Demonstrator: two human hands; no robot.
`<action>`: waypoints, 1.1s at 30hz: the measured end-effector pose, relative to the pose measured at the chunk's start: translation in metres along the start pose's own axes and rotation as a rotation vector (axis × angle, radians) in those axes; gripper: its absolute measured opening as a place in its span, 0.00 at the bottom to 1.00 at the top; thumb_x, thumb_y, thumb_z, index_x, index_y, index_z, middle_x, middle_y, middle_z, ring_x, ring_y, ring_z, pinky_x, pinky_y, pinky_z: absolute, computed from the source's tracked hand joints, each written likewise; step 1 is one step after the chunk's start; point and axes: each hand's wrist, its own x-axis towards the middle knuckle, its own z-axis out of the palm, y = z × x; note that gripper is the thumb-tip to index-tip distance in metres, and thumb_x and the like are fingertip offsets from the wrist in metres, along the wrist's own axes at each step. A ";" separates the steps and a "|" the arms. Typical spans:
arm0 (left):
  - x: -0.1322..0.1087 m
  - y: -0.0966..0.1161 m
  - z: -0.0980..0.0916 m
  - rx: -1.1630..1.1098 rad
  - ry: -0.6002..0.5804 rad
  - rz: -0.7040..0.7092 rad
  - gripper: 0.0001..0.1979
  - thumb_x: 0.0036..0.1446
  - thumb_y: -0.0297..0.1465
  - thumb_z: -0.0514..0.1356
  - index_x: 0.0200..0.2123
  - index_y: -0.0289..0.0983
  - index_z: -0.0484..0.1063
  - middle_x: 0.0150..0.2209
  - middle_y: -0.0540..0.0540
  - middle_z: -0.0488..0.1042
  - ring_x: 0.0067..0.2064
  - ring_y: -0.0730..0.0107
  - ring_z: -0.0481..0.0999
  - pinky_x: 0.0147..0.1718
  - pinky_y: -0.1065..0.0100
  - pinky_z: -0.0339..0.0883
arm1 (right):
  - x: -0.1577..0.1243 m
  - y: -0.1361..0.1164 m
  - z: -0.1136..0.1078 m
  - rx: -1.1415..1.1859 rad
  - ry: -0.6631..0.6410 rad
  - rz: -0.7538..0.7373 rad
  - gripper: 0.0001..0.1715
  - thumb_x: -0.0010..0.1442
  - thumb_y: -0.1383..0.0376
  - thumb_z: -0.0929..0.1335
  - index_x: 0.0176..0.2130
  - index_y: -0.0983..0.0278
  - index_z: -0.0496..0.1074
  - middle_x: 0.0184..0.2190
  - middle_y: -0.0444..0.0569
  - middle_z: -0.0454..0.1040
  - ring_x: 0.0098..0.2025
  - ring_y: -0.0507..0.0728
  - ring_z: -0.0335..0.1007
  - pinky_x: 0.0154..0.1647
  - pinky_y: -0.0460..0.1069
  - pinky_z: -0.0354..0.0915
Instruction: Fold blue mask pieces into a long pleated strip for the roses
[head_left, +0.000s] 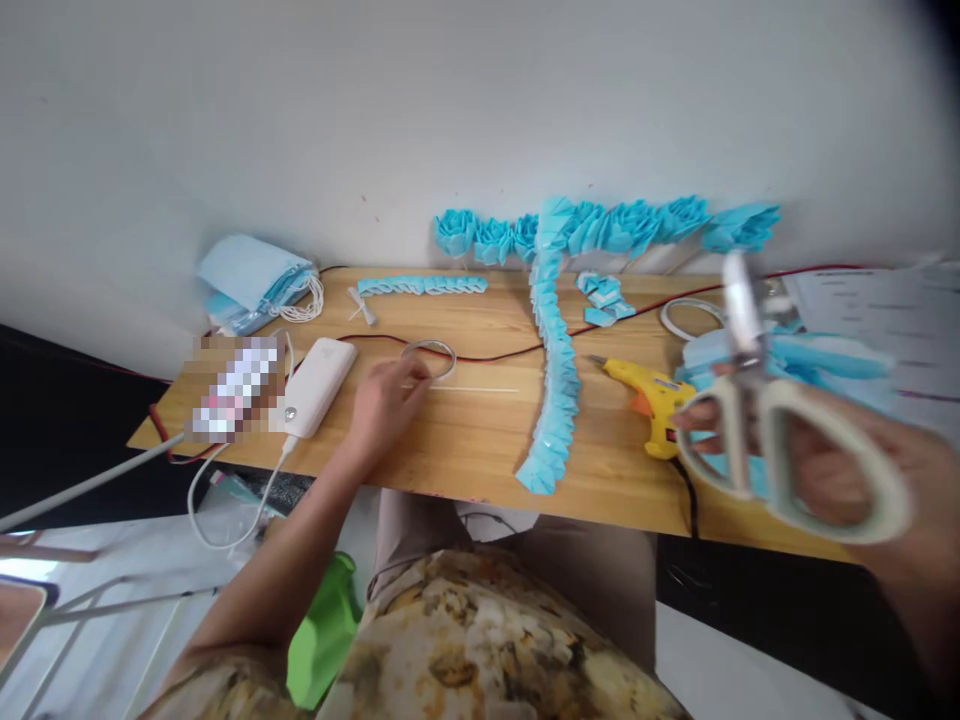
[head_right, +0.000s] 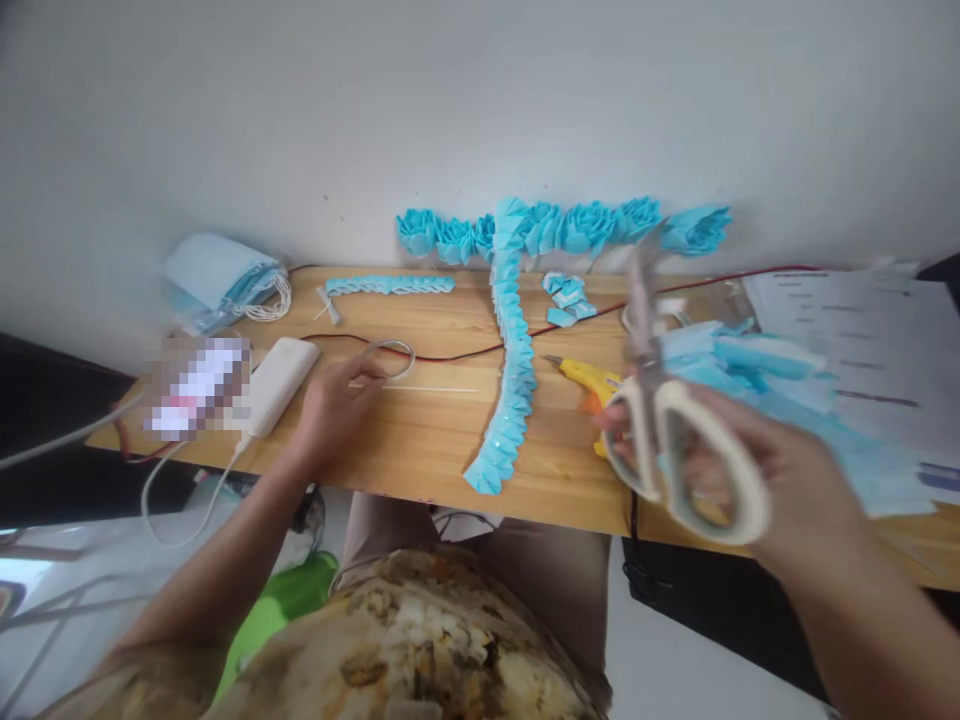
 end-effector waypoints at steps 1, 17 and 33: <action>-0.001 -0.001 0.000 0.054 0.011 -0.003 0.05 0.63 0.32 0.59 0.35 0.40 0.75 0.35 0.46 0.82 0.41 0.59 0.80 0.53 0.54 0.69 | -0.007 -0.003 0.015 -0.021 -0.082 0.036 0.34 0.58 0.42 0.72 0.55 0.58 0.79 0.45 0.59 0.84 0.39 0.65 0.83 0.35 0.55 0.78; 0.001 -0.005 -0.002 0.036 0.159 0.179 0.06 0.63 0.32 0.61 0.33 0.39 0.76 0.36 0.46 0.81 0.41 0.61 0.78 0.45 0.58 0.66 | -0.025 0.009 0.065 -0.359 0.129 -0.099 0.24 0.61 0.57 0.71 0.55 0.60 0.79 0.43 0.54 0.83 0.41 0.63 0.81 0.41 0.55 0.75; -0.003 0.016 0.001 -0.658 0.306 -0.249 0.13 0.63 0.41 0.62 0.41 0.39 0.65 0.38 0.48 0.76 0.33 0.69 0.82 0.29 0.69 0.77 | -0.060 0.006 0.099 0.927 -0.118 0.397 0.43 0.47 0.34 0.75 0.53 0.55 0.77 0.34 0.50 0.78 0.35 0.59 0.78 0.42 0.55 0.76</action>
